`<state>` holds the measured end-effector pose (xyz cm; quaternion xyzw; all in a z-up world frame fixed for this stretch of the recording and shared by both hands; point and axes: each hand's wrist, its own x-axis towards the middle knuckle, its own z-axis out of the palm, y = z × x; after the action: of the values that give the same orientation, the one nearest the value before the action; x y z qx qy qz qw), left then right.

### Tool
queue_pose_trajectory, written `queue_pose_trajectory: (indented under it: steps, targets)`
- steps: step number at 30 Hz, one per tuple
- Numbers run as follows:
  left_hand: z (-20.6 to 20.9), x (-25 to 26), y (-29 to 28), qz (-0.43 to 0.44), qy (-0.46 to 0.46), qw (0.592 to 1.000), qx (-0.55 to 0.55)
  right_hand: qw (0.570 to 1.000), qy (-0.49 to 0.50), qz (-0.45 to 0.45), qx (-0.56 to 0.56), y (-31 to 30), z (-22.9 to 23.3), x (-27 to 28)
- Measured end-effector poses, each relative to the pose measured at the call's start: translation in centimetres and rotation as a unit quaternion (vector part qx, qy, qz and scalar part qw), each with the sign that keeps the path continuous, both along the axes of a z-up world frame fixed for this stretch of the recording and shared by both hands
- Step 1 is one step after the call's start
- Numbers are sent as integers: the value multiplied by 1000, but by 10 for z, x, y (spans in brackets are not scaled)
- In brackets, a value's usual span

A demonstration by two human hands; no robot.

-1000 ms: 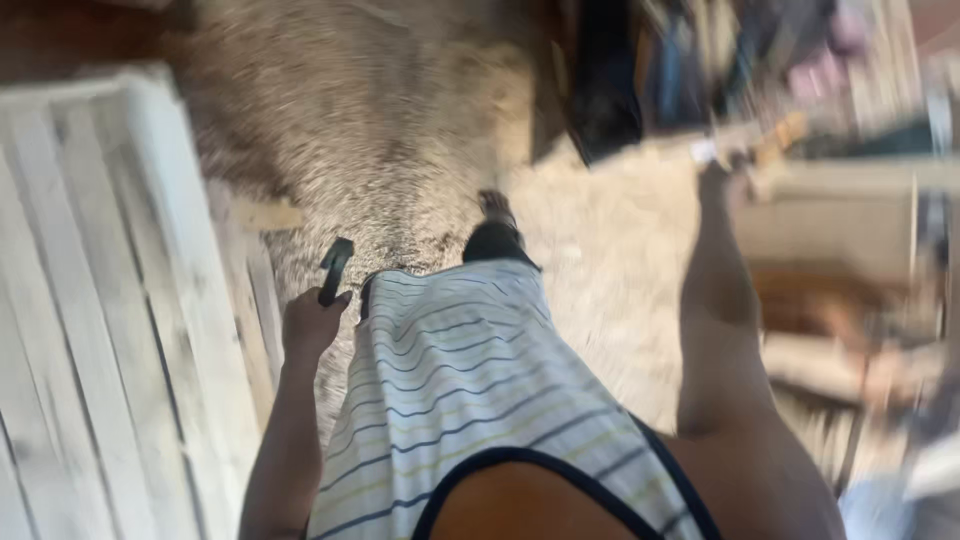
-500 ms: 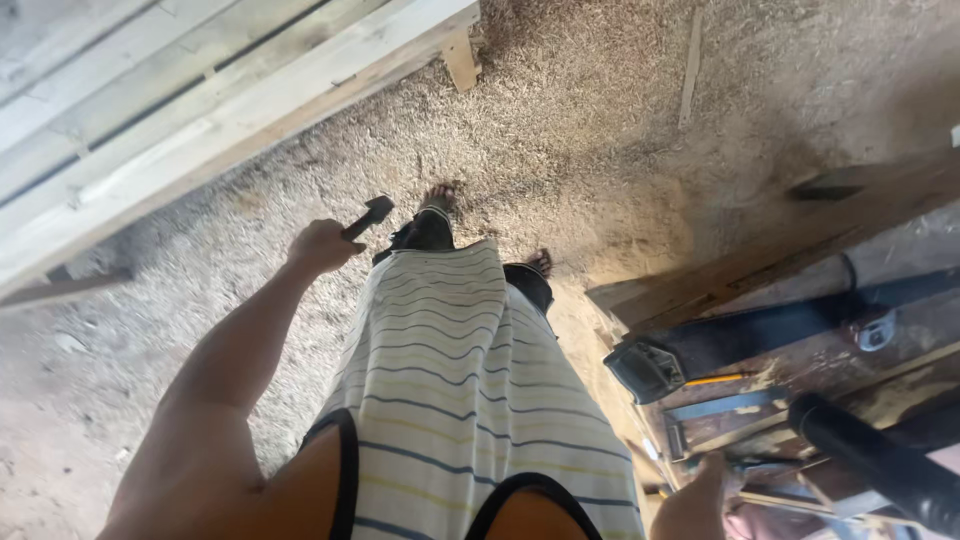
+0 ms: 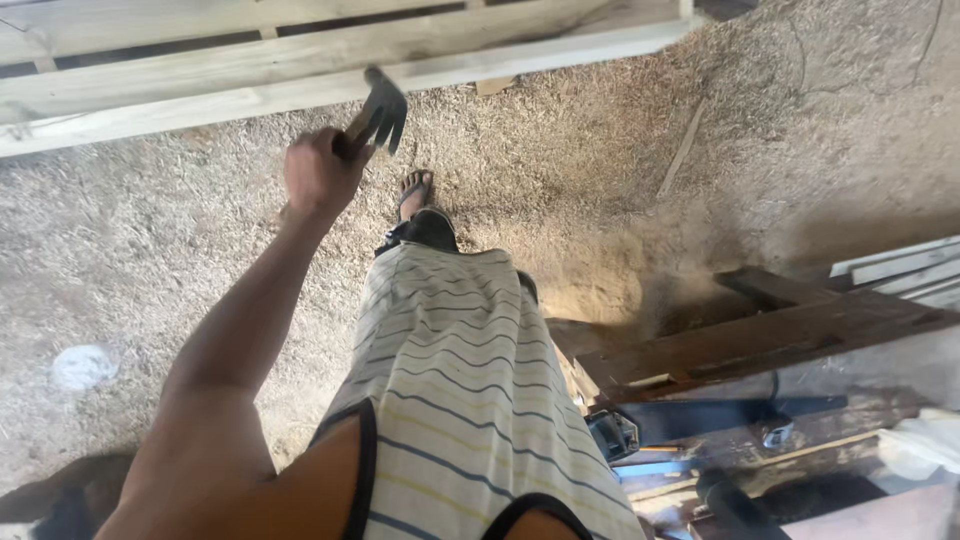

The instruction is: The person hammers nails into a wooden pallet using a hammer and a chisel. They repeatedly drive nails into the slats and use the chisel to adjust or remove nails as needed.

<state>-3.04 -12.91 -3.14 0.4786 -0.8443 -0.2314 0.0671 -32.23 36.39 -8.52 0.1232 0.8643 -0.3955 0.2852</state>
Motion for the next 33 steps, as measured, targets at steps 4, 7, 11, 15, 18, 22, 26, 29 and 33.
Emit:
queue_pose_trajectory:
  steps: [4, 7, 11, 15, 18, 22, 26, 29, 33]
  targets:
    - [-30, -9, -68, 32, 6, 996, -79, 990, -85, -101, 42, -42, 17, 21]
    - [-44, -21, -124, 16, 6, 991, -131, 981, -83, -172, 24, -86, 2, 17]
    - [-45, -20, -144, 6, -4, 992, -129, 977, 10, -210, -42, -117, 5, 28]
    - [-41, -16, -143, 9, 34, 982, -188, 971, 187, 20, -144, -191, 28, 6]
    - [-44, -26, -146, 34, 8, 978, -205, 892, 325, 295, -105, -275, 38, -56]
    - [-46, -28, -126, 46, -103, 976, -185, 798, 376, 459, -104, -350, 39, -122]
    - [-48, -47, -142, 70, -147, 961, -225, 781, 353, 510, -75, -441, 19, -193]
    - [-49, -45, -137, 89, -147, 964, -204, 760, 349, 538, -107, -475, 4, -218]
    - [-50, -59, -149, 176, -110, 971, -117, 732, 308, 603, -74, -491, 0, -239]
